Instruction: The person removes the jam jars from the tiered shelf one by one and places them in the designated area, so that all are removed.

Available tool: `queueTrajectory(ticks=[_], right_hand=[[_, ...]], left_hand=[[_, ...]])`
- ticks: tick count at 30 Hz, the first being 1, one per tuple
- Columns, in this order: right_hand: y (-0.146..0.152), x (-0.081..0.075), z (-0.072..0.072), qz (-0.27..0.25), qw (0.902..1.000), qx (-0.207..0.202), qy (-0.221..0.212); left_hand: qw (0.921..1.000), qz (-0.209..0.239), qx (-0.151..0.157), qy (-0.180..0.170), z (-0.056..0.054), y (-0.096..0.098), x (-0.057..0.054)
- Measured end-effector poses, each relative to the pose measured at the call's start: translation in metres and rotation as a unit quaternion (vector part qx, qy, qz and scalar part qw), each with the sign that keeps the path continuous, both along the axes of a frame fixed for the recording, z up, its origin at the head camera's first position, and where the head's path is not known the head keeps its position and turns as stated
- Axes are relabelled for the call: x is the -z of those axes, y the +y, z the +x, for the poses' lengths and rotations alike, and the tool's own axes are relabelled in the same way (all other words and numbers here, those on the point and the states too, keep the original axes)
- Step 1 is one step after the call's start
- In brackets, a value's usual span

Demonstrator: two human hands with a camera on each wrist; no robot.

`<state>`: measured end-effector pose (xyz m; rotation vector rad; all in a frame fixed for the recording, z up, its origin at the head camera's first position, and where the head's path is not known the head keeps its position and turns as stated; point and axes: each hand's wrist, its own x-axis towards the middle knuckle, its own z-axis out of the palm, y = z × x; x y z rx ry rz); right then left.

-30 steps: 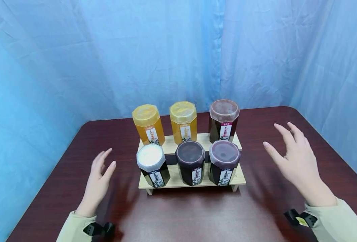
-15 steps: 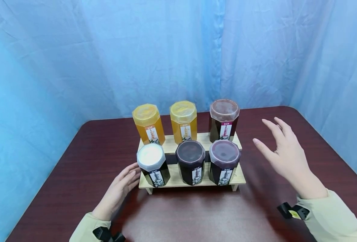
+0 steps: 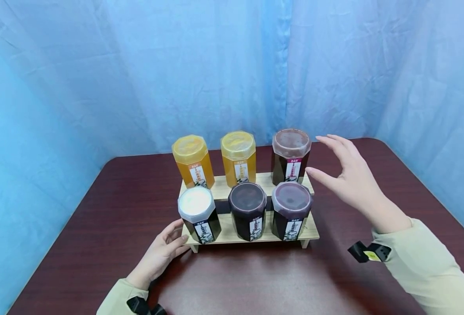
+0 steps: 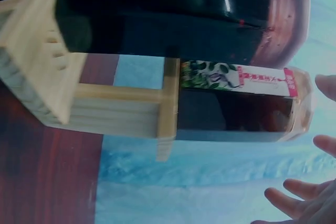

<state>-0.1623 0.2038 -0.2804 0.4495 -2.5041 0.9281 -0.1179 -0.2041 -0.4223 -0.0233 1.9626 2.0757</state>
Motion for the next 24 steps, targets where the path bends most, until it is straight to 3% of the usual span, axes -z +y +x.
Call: queueTrajectory(ticks=[7,12,15,20,24], right_hand=[[-0.011,-0.017,-0.011,0.01,0.9996,-0.025,-0.004],[-0.014,-0.026,-0.019,0.023,0.9984,-0.049,-0.017],[-0.015,-0.029,-0.024,0.035,0.9969,-0.065,-0.025],[-0.017,-0.032,-0.031,0.06,0.9934,-0.092,-0.035],[-0.019,-0.034,-0.034,0.077,0.9898,-0.11,-0.046]], left_hand=[[1.0,0.004,0.006,0.003,-0.002,-0.003,0.004],[0.9999,-0.011,-0.007,0.001,-0.002,-0.004,0.004],[0.9997,-0.009,-0.005,0.021,-0.002,-0.005,0.006],[0.9975,0.023,0.026,0.061,-0.002,-0.009,0.013],[0.9992,0.023,0.02,0.027,-0.001,-0.006,0.012]])
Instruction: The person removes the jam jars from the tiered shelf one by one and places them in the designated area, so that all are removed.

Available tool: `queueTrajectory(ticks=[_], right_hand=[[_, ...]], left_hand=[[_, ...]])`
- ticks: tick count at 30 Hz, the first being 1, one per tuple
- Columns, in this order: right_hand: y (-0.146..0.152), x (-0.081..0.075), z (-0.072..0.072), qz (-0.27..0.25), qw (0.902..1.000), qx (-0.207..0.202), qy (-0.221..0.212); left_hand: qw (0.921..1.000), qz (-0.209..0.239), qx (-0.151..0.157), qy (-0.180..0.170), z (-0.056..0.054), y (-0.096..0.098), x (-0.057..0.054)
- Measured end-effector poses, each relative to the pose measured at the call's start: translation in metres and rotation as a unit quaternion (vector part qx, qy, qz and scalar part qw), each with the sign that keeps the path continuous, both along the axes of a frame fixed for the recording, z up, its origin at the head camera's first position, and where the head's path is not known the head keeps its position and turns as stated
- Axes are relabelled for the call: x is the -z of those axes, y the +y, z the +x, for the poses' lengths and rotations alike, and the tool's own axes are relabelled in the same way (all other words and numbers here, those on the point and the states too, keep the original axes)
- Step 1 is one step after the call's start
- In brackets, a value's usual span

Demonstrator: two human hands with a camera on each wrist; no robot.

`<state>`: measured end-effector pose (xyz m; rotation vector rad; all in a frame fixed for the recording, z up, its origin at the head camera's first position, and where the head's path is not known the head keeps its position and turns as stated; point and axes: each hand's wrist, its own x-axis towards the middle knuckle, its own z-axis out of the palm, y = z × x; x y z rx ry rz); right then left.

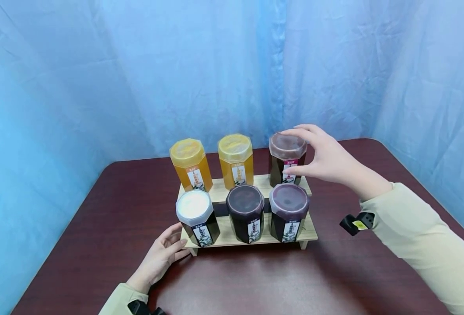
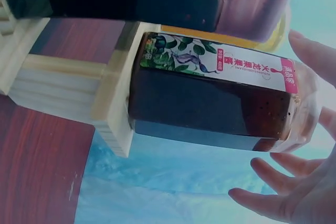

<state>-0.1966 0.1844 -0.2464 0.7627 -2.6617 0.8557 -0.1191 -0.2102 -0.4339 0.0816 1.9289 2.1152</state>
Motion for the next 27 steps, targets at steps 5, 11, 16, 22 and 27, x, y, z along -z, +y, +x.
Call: queueTrajectory(ticks=[5,11,16,22,27], right_hand=[[-0.004,-0.003,-0.002,0.022,0.9996,-0.002,-0.019],[-0.009,-0.002,-0.006,0.023,0.9997,-0.005,-0.008],[-0.012,0.001,-0.008,0.025,0.9994,-0.021,-0.01],[-0.016,0.006,-0.011,0.027,0.9996,-0.008,-0.007],[-0.018,0.012,-0.012,0.031,0.9993,0.014,0.011]], left_hand=[[0.9994,0.006,-0.011,-0.032,0.003,0.003,-0.006],[0.9993,0.002,-0.018,-0.032,0.003,0.003,-0.006],[0.9991,0.009,-0.026,-0.032,0.003,0.003,-0.005],[0.999,0.004,-0.037,-0.026,0.005,0.003,-0.005],[0.9988,0.003,-0.042,-0.026,0.004,0.002,-0.004]])
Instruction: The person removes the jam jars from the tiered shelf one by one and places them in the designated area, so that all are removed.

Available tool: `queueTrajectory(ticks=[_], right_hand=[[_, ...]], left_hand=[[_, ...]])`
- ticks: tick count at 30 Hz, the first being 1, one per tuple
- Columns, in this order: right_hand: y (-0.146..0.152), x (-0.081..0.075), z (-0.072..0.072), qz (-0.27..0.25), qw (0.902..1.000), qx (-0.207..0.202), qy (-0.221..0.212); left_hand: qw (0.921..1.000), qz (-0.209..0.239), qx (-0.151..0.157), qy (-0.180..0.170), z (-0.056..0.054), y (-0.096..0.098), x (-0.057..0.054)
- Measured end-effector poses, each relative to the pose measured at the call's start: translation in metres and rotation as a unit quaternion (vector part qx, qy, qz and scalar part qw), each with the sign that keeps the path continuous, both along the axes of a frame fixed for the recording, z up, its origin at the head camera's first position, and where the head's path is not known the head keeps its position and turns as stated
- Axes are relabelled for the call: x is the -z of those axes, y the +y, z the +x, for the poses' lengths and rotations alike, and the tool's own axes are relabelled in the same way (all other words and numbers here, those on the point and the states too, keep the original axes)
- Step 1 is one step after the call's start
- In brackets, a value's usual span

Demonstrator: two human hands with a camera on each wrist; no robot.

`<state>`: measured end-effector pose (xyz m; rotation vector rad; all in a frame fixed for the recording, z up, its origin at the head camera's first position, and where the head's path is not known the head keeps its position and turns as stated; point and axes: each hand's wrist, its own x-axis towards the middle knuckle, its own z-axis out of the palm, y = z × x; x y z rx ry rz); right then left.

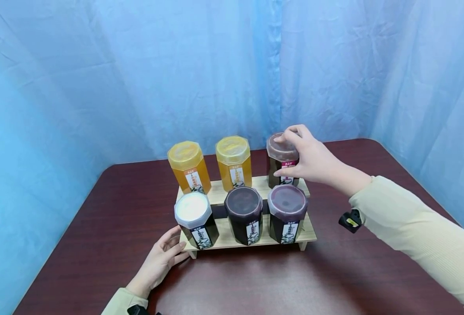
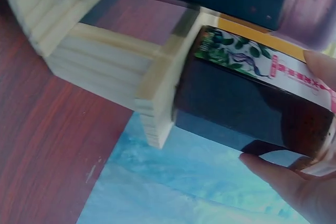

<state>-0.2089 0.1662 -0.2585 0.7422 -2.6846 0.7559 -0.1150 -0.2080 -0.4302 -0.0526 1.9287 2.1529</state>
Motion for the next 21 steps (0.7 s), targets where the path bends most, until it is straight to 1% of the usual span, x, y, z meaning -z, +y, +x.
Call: queueTrajectory(ticks=[4,8,13,18,21], right_hand=[[-0.001,0.003,0.0,-0.009,0.9999,-0.005,0.008],[-0.003,0.003,0.001,-0.024,0.9996,-0.012,0.002],[-0.007,0.004,0.001,-0.037,0.9993,0.0,-0.004],[-0.01,0.005,0.002,-0.049,0.9987,0.011,-0.008],[-0.012,0.005,0.004,-0.06,0.998,0.019,-0.011]], left_hand=[[1.0,-0.001,-0.005,0.001,0.0,0.0,0.0],[1.0,-0.002,-0.006,0.004,0.0,0.0,0.0],[1.0,0.002,-0.003,0.001,0.0,-0.001,0.0],[0.9999,0.009,0.009,0.003,0.002,-0.003,0.0],[0.9999,0.008,0.009,0.003,0.002,-0.003,-0.001]])
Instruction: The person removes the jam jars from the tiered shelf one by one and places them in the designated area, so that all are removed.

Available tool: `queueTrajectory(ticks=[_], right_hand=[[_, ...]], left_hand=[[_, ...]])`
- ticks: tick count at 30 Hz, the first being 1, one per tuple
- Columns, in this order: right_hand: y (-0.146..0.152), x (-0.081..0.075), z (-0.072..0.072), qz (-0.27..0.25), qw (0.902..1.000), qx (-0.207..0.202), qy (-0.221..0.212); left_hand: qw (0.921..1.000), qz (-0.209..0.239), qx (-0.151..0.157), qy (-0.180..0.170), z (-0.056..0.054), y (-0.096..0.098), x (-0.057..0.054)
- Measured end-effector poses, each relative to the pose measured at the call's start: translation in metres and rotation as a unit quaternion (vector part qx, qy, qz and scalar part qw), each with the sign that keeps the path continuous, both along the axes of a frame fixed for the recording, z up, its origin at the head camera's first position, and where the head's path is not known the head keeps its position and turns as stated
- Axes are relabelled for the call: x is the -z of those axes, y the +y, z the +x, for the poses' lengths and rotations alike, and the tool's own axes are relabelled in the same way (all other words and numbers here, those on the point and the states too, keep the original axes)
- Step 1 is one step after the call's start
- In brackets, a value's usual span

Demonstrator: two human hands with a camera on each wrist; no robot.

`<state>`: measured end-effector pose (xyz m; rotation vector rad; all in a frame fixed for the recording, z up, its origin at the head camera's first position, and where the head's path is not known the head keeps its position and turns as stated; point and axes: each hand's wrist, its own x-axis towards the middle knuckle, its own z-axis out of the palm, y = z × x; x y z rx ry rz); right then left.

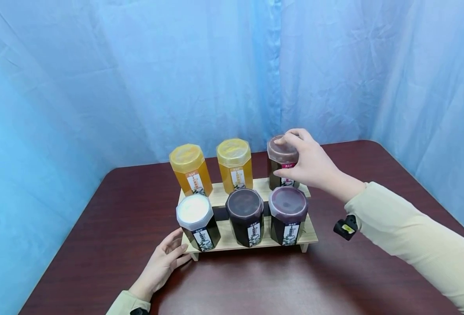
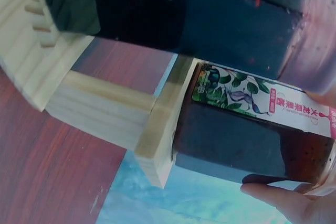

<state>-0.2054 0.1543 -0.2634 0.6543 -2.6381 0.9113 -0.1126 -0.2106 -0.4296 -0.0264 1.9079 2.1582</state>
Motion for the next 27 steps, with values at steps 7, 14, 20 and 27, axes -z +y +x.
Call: queueTrajectory(ticks=[7,14,20,27], right_hand=[[0.0,0.0,0.001,-0.02,0.9996,0.015,0.014],[0.002,0.003,0.001,-0.037,0.9986,0.01,0.037],[0.005,0.001,0.002,-0.051,0.997,0.011,0.056],[0.009,-0.007,0.005,-0.064,0.9948,0.018,0.077]], left_hand=[[1.0,-0.001,0.002,0.006,-0.002,0.001,-0.001],[0.9999,-0.006,-0.007,0.01,-0.003,0.004,0.0],[0.9999,-0.014,0.004,0.007,-0.004,0.003,-0.001],[0.9999,-0.011,0.005,0.002,-0.006,0.003,-0.002]])
